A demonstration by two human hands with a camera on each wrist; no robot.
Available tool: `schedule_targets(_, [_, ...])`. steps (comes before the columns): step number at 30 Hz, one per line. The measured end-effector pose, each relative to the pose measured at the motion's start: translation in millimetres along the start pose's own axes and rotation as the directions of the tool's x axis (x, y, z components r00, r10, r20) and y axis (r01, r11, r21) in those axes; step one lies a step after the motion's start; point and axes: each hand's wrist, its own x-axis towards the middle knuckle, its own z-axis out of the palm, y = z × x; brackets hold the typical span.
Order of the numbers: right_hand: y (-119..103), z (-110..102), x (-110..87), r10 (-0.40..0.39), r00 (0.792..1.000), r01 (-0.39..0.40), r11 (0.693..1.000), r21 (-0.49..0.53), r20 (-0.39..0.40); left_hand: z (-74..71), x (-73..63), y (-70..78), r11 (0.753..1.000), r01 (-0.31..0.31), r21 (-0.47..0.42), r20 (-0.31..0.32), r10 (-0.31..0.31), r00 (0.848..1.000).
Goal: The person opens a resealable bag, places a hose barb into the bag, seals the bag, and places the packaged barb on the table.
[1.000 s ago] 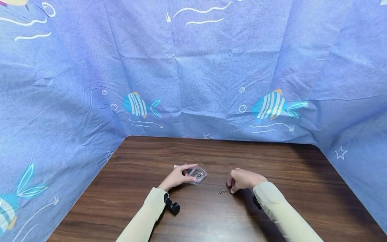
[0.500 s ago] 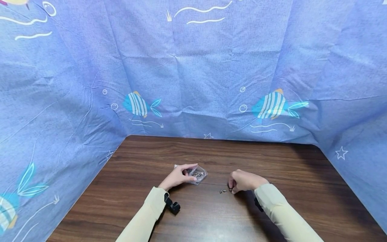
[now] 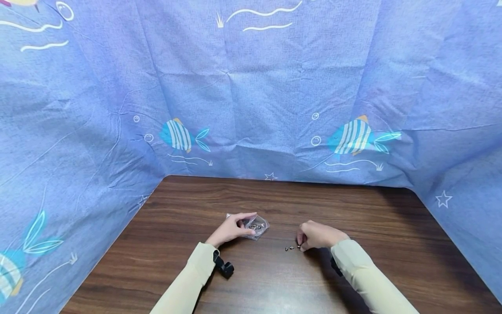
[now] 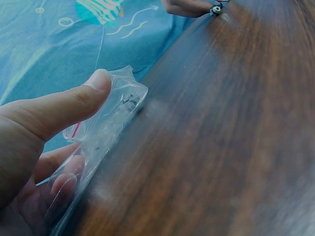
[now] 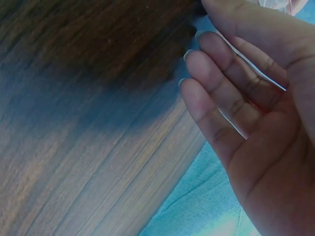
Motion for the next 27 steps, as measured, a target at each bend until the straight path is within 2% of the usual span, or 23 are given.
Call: schedule_targets(27, [-0.9, -2.6, 2.1, -0.008, 1.0, 0.009, 1.0, -0.009, 0.016, -0.4, -0.9, 2.8, 1.0, 0.006, 0.015, 0.0, -0.006, 1.0])
